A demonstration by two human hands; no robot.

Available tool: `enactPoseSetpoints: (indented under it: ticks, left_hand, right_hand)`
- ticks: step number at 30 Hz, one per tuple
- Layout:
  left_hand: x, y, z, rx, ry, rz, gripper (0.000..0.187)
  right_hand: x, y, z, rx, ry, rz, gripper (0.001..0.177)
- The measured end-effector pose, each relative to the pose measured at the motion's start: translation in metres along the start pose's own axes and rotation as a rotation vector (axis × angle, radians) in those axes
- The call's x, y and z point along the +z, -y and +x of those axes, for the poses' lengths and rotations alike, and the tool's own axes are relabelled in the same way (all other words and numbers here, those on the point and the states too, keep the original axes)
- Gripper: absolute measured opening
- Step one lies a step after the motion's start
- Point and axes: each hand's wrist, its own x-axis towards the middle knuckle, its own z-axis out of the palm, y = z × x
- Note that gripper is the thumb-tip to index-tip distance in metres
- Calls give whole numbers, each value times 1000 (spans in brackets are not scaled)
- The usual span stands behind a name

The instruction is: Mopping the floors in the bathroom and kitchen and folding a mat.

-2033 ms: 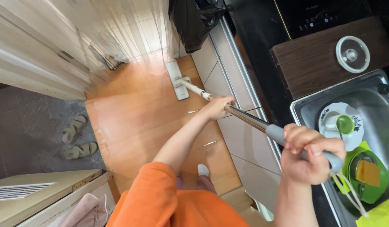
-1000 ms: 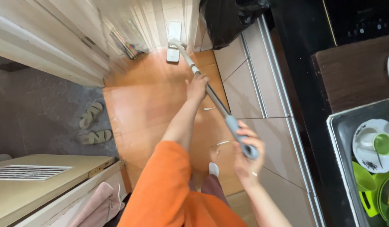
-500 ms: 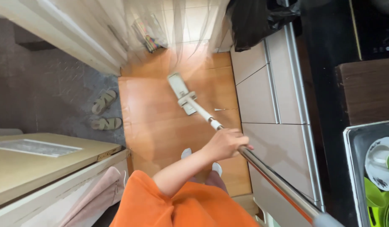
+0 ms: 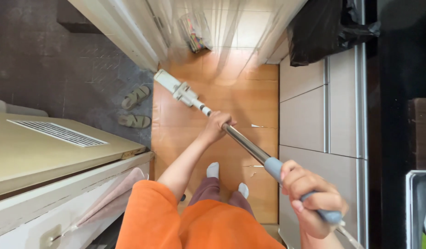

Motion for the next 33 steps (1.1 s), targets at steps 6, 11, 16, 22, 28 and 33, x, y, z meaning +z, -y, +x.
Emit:
enactPoseSetpoints:
  ticks: [6,11,16,22,28,33]
  left_hand:
    - [14,25,27,18,53,-9,39]
    - [9,1,50,-90,74,-27,33]
    - [16,2,37,-27,41,1,34]
    - [6,34,53,26,127,-21,34]
    - [6,54,79,-13,239,-67,28]
    - [17,49,93,-190,531,-65,16]
  right_hand:
    - [21,-10,8,-59,43,-127,26]
    - [15,-14,12,-67,33,-189,29]
    - [9,3,18,-9,-46,-77,29]
    - [9,-44,-1,-91,-213,-6,32]
    - [6,-62,8,-74,-351,-56,30]
    - [13,-45,2,14,-524,-180,28]
